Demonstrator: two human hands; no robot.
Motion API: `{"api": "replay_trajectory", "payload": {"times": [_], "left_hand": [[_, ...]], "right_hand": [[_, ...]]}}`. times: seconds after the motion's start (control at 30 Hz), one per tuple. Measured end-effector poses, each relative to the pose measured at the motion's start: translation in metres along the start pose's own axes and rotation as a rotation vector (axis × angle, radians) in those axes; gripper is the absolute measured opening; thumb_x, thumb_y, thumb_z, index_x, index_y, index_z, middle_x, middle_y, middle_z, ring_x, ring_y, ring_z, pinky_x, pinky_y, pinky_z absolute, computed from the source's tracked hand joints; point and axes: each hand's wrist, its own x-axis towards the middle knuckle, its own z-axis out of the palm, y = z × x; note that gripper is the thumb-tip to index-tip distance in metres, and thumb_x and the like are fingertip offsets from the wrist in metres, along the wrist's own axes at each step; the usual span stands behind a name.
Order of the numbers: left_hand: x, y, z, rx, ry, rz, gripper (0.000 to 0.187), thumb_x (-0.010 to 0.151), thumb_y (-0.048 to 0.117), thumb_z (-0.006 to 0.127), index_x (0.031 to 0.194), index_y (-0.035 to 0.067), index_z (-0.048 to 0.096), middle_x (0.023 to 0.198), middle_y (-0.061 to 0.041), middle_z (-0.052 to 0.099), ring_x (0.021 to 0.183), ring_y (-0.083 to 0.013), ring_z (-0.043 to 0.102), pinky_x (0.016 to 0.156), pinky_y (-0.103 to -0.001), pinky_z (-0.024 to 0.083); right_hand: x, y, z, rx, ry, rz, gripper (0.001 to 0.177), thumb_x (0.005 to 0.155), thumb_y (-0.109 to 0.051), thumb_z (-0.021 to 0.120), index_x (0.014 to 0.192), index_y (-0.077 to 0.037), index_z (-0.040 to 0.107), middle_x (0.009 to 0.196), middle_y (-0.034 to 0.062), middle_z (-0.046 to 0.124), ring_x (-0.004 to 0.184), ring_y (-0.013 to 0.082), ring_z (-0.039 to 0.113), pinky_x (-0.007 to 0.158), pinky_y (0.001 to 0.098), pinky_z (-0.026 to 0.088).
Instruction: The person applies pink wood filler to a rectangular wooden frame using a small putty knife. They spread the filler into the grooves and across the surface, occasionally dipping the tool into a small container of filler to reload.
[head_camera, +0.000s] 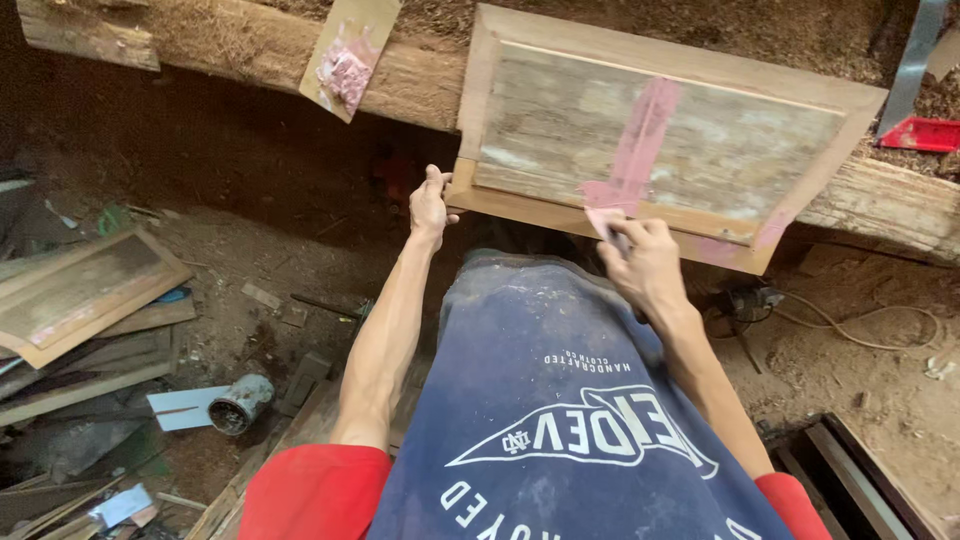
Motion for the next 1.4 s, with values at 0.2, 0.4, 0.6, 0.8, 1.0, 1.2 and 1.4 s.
{"api": "replay_trajectory", "payload": {"times": [0.2, 0.4, 0.6, 0.8, 1.0, 1.2, 1.4], "left_hand": [[-0.007, -0.006, -0.023, -0.030, -0.139, -0.050, 0.057, 0.099, 0.055, 0.052, 0.123, 0.006, 0.070, 0.108, -0.006, 0.076, 0.079, -0.0160, 0.074, 0.058, -0.025, 0.051], [0.005, -0.028, -0.027, -0.036, -0.188, -0.055, 0.051, 0.098, 0.051, 0.062, 0.118, 0.005, 0.074, 0.099, -0.006, 0.076, 0.078, -0.0138, 0.070, 0.061, -0.025, 0.051], [0.013, -0.031, -0.042, 0.045, -0.245, -0.051, 0.050, 0.096, 0.050, 0.063, 0.117, 0.005, 0.071, 0.095, -0.008, 0.075, 0.074, -0.0129, 0.070, 0.060, -0.026, 0.052], [0.001, -0.018, -0.033, 0.078, -0.204, -0.022, 0.046, 0.103, 0.046, 0.056, 0.114, 0.003, 0.068, 0.092, -0.008, 0.072, 0.070, -0.0122, 0.066, 0.057, -0.026, 0.050], [0.002, -0.017, -0.018, 0.136, -0.036, -0.038, 0.038, 0.106, 0.042, 0.053, 0.097, 0.007, 0.066, 0.077, -0.003, 0.064, 0.061, -0.0130, 0.059, 0.053, -0.028, 0.049], [0.011, -0.018, -0.022, 0.119, -0.010, -0.047, 0.039, 0.109, 0.042, 0.055, 0.086, 0.011, 0.060, 0.067, 0.003, 0.054, 0.055, -0.0103, 0.051, 0.050, -0.027, 0.043], [-0.009, -0.002, -0.021, 0.175, -0.010, -0.064, 0.032, 0.106, 0.042, 0.055, 0.091, 0.015, 0.066, 0.066, 0.005, 0.054, 0.055, -0.0077, 0.051, 0.050, -0.025, 0.043]], "right_hand": [[0.031, -0.061, 0.054, -0.005, 0.084, -0.109, 0.034, 0.087, -0.022, 0.074, 0.118, -0.007, 0.071, 0.117, 0.0252, 0.062, 0.100, 0.0423, 0.067, 0.087, 0.0488, 0.058], [0.033, -0.078, 0.084, -0.126, -0.257, 0.049, 0.036, 0.088, -0.018, 0.074, 0.123, -0.009, 0.069, 0.113, 0.0278, 0.057, 0.092, 0.0454, 0.065, 0.078, 0.0521, 0.056], [-0.041, -0.019, 0.077, 0.324, 0.282, 0.283, 0.040, 0.090, -0.015, 0.075, 0.129, -0.010, 0.068, 0.107, 0.0152, 0.062, 0.080, 0.0272, 0.067, 0.074, 0.0384, 0.058], [-0.075, 0.063, 0.091, 0.181, 0.908, 0.340, 0.052, 0.090, -0.004, 0.076, 0.139, -0.003, 0.060, 0.113, 0.0158, 0.053, 0.091, 0.0253, 0.059, 0.082, 0.0363, 0.054], [-0.037, 0.120, 0.130, 0.132, 1.086, 0.234, 0.066, 0.086, 0.006, 0.071, 0.148, -0.004, 0.049, 0.117, 0.0220, 0.048, 0.108, 0.0380, 0.052, 0.096, 0.0471, 0.047], [-0.044, 0.156, 0.182, 0.299, 1.041, 0.159, 0.070, 0.085, 0.010, 0.067, 0.150, -0.002, 0.045, 0.115, 0.0235, 0.047, 0.105, 0.0413, 0.051, 0.095, 0.0487, 0.046], [-0.098, 0.155, 0.183, 0.247, 0.896, 0.139, 0.051, 0.088, 0.006, 0.063, 0.138, 0.005, 0.053, 0.115, 0.0264, 0.053, 0.104, 0.0431, 0.054, 0.090, 0.0512, 0.050]]}}
